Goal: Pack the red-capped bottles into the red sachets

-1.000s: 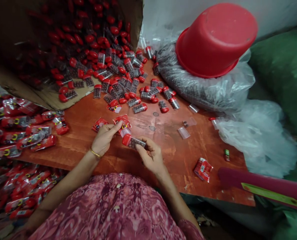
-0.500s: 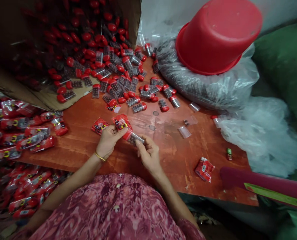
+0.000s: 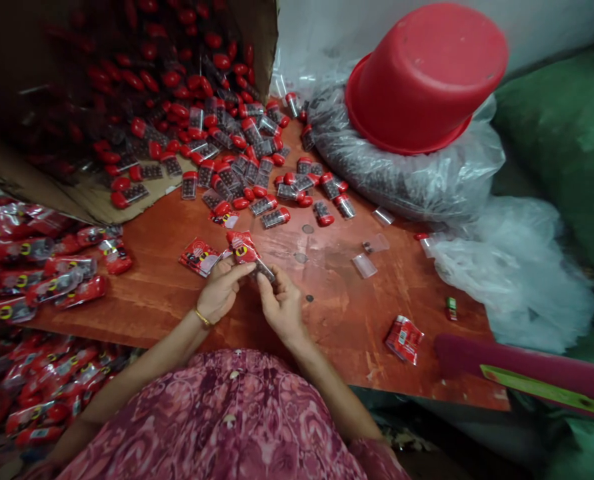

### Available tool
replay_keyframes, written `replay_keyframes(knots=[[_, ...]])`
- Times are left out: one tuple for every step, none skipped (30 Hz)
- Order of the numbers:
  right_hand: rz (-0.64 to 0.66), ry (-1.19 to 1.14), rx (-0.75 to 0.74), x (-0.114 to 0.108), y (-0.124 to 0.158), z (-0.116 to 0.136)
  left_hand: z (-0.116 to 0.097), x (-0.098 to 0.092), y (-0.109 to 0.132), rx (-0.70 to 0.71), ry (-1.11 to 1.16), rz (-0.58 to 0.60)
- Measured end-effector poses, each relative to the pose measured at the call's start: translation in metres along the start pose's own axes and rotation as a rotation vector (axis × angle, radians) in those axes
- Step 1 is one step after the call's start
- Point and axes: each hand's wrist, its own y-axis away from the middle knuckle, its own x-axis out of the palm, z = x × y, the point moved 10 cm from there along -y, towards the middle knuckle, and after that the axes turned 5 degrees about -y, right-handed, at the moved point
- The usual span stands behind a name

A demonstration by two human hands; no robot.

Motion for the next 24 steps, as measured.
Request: replay_keyframes(knots=[[0.009, -0.003, 0.004, 0.003, 0.001, -0.002, 0.0, -0.001, 0.0, -0.001, 0.005, -0.004], [0.014, -0.016, 0.014, 0.007, 0.002, -0.005, 0.0, -0.003, 0.0, 0.006, 0.005, -0.014], [0.015, -0.037, 0.033, 0.01, 0.004, -0.008, 0.0, -0.004, 0.0, 0.015, 0.0, -0.023], [0.01, -0.064, 0.056, 0.012, 0.004, -0.011, 0.001, -0.005, 0.001, 0.015, -0.013, -0.024], [0.001, -0.095, 0.081, 0.014, 0.005, -0.013, 0.003, -0.004, 0.002, 0.005, -0.034, -0.015], [-0.017, -0.127, 0.104, 0.015, 0.005, -0.015, 0.006, -0.002, 0.003, -0.011, -0.057, 0.0], [-0.037, -0.161, 0.124, 0.016, 0.005, -0.016, 0.01, 0.0, 0.004, -0.032, -0.079, 0.018], [-0.053, -0.191, 0.14, 0.017, 0.004, -0.016, 0.012, 0.001, 0.005, -0.05, -0.094, 0.031], [-0.062, -0.217, 0.148, 0.017, 0.002, -0.015, 0.013, 0.002, 0.006, -0.056, -0.096, 0.037], [-0.064, -0.237, 0.15, 0.018, 0.001, -0.014, 0.011, 0.002, 0.006, -0.046, -0.085, 0.035], [-0.053, -0.252, 0.149, 0.019, -0.002, -0.012, 0.008, 0.0, 0.006, -0.021, -0.062, 0.025], [-0.028, -0.262, 0.149, 0.021, -0.004, -0.011, 0.004, -0.001, 0.006, 0.011, -0.04, 0.014], [0.004, -0.268, 0.15, 0.023, -0.006, -0.009, -0.001, -0.003, 0.006, 0.042, -0.026, 0.004], [0.031, -0.273, 0.152, 0.025, -0.008, -0.008, -0.004, -0.004, 0.006, 0.065, -0.022, 0.001], [0.052, -0.28, 0.154, 0.026, -0.01, -0.008, -0.006, -0.005, 0.006, 0.077, -0.029, 0.006], [0.064, -0.29, 0.156, 0.027, -0.012, -0.007, -0.007, -0.004, 0.006, 0.078, -0.044, 0.022], [0.069, -0.299, 0.156, 0.028, -0.014, -0.007, -0.007, -0.002, 0.006, 0.07, -0.058, 0.049], [0.076, -0.307, 0.154, 0.028, -0.015, -0.006, -0.007, -0.001, 0.007, 0.056, -0.068, 0.079], [0.097, -0.315, 0.153, 0.03, -0.017, -0.004, -0.007, 0.0, 0.008, 0.042, -0.07, 0.096], [0.14, -0.322, 0.157, 0.034, -0.017, -0.003, -0.009, -0.002, 0.008, 0.036, -0.064, 0.092], [0.198, -0.326, 0.166, 0.04, -0.017, -0.002, -0.012, -0.006, 0.009, 0.04, -0.05, 0.068], [0.255, -0.326, 0.176, 0.045, -0.017, -0.001, -0.016, -0.012, 0.009, 0.052, -0.031, 0.033], [0.299, -0.321, 0.183, 0.049, -0.016, -0.001, -0.019, -0.017, 0.01, 0.062, -0.013, -0.001], [0.323, -0.316, 0.184, 0.052, -0.017, 0.0, -0.021, -0.021, 0.011, 0.064, 0.006, -0.025]])
